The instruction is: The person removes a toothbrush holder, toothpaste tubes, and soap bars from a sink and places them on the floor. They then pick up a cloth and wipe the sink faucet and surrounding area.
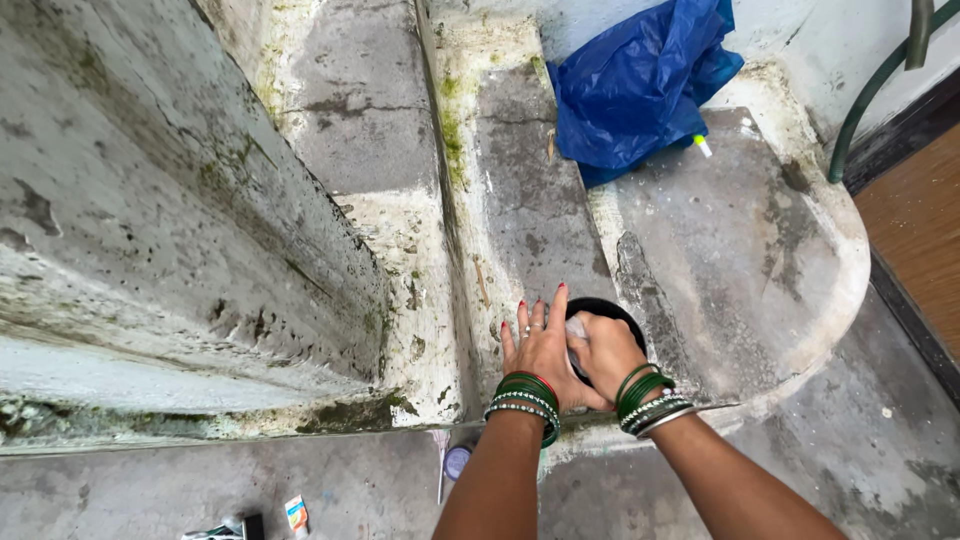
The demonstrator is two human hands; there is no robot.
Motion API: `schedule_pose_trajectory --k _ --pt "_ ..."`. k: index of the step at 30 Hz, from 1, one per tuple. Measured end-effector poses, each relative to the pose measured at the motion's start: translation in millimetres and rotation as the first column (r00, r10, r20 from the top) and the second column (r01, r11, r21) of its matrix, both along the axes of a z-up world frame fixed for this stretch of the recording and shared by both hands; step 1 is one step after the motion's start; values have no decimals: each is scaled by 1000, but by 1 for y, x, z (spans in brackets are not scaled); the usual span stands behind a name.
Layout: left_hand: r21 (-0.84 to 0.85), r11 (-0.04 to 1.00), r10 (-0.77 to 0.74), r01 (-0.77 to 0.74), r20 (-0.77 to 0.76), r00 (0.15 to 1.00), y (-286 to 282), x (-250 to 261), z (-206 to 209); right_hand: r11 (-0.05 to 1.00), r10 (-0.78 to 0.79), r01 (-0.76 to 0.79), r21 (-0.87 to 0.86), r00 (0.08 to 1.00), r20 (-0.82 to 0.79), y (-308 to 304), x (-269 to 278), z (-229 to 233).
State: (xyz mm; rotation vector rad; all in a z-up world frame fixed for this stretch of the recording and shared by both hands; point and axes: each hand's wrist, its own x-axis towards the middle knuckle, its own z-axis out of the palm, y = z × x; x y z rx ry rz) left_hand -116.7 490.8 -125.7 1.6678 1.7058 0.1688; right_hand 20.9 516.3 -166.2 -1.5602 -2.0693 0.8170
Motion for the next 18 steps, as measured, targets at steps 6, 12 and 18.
schedule_pose_trajectory --k 6,12,18 --pt "-22 1000 20 -20 15 1000 -1 2 -1 990 -88 86 -112 996 -18 -1 -5 10" --pt "-27 999 24 -24 -8 1000 0 3 -4 996 -93 94 1 988 -124 -2 -4 7" --pt "-36 999 16 -16 -12 1000 2 3 -2 997 -75 80 24 985 -156 -5 -3 14"
